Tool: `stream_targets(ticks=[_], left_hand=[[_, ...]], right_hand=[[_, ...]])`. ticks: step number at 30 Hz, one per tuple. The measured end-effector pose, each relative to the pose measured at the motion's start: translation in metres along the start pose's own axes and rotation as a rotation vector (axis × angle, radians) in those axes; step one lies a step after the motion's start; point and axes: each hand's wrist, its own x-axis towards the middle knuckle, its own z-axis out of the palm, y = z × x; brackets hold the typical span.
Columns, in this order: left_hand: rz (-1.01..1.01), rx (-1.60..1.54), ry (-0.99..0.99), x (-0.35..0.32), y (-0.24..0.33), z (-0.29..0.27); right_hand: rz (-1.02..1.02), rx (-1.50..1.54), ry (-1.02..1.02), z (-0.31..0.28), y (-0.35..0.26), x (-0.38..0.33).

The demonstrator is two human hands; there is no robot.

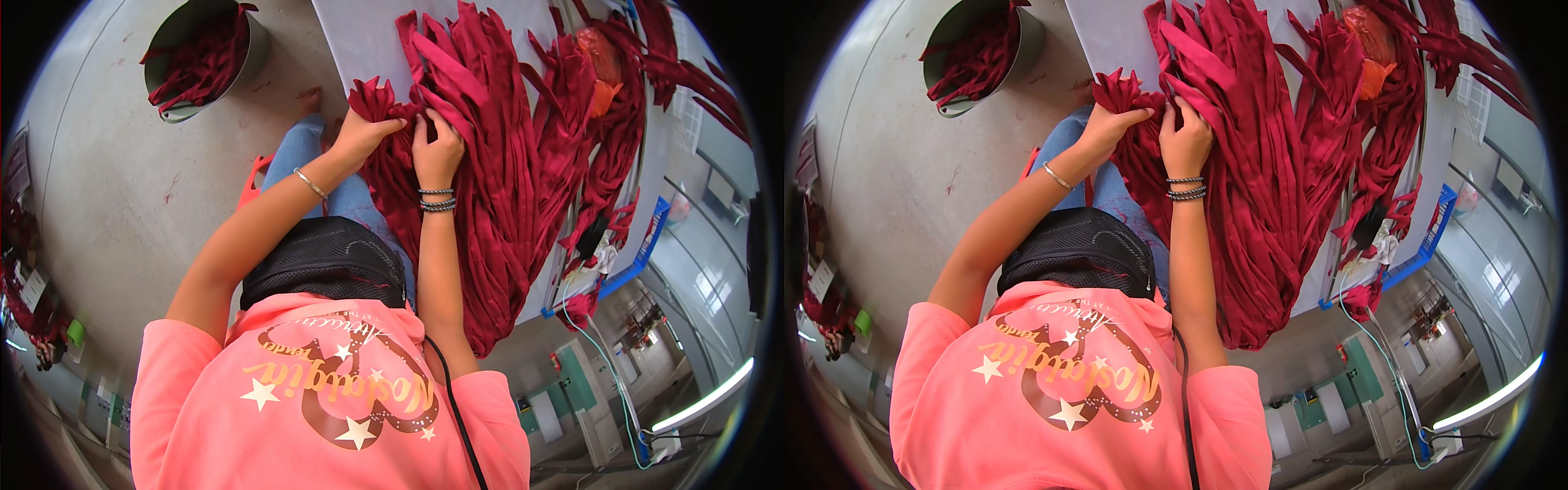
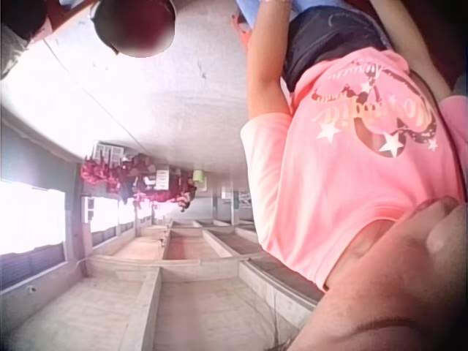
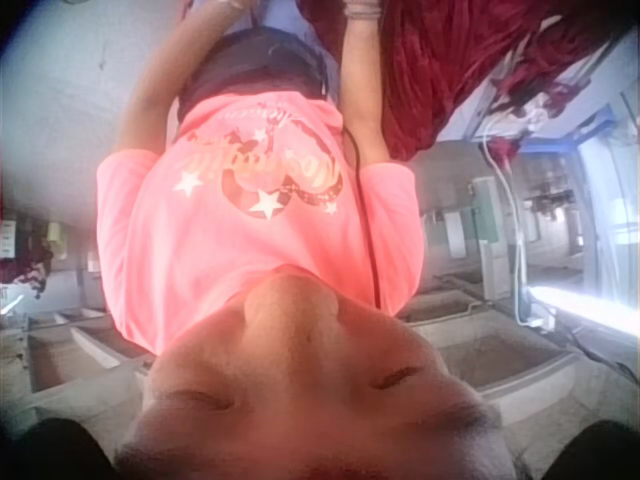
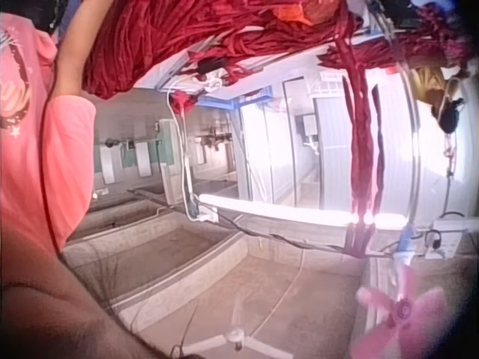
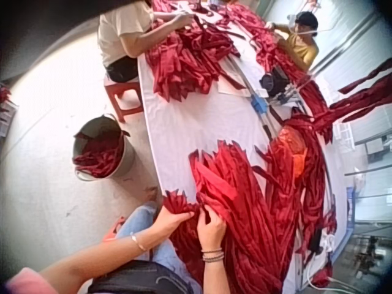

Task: Tying knots in strips of red fabric in a factory setting.

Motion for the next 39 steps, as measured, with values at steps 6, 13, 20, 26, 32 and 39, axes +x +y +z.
stream_targets(ticks=[6, 13, 20, 26, 32, 39], left_hand=[[-0.018, 0.006, 0.044, -0.001, 0.004, 0.002], [-0.046, -0.090, -0.076, 0.000, 0.008, -0.001], [-0.013, 0.015, -0.088, 0.000, 0.005, 0.002], [0.026, 0.012, 0.014, -0.001, 0.003, 0.001], [0.057, 0.003, 0.001, 0.000, 0.004, 0.006], [-0.061, -0.047, -0.063, 0.000, 0.012, 0.008]], right_hand=[[0.006, 0.226, -0.038, -0.012, -0.007, 0.001], [0.070, 0.408, -0.245, -0.027, 0.000, 0.001], [0.008, -0.032, -0.020, -0.002, -0.003, 0.002], [0.072, -0.289, -0.055, 0.003, -0.013, 0.007], [0.043, -0.120, 0.036, 0.005, -0.004, 0.007], [0.087, 0.374, -0.176, -0.026, 0.001, 0.008]])
